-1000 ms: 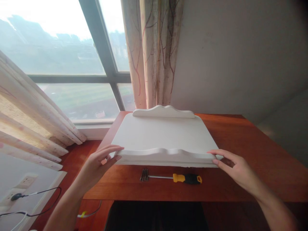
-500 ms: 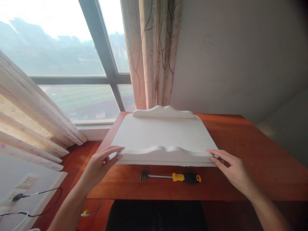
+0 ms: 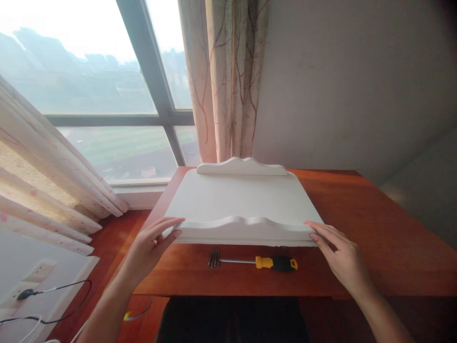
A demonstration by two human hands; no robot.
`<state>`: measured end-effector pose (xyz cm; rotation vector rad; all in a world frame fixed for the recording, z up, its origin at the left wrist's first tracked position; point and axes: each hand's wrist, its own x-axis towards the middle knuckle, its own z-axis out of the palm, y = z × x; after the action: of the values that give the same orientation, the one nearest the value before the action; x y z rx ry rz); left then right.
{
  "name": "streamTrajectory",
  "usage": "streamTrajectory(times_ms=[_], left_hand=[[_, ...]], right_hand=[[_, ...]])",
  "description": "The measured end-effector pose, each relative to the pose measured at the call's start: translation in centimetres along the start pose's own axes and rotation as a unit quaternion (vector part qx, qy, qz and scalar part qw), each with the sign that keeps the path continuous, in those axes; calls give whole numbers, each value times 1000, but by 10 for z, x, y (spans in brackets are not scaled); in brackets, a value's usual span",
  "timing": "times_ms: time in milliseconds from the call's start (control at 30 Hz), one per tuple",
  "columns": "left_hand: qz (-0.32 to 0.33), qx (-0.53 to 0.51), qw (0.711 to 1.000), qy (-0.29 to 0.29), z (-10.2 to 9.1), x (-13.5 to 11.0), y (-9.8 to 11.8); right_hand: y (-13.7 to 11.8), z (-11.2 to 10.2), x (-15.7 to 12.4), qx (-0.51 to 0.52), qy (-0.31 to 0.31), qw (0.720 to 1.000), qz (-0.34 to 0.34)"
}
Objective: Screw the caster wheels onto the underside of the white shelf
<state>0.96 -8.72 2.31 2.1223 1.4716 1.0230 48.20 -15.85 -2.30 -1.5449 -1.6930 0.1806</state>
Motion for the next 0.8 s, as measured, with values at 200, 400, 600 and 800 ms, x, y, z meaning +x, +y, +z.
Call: streamTrajectory(times_ms=[200,400,600,800], left_hand=[[-5,-7,999,36,10,-9,0],[-1,-9,997,72,16,-15,2],[-1,-10,996,84,20,-17,2],[-41,-55,997,42,6,-10,-2]], right_hand=[[-1,10,-7,2,34,999,3],[-2,14,-8,-1,52,999,-6],[-6,15,-9,5,50,999,0],[0,-14,7,57,-61,996,36]])
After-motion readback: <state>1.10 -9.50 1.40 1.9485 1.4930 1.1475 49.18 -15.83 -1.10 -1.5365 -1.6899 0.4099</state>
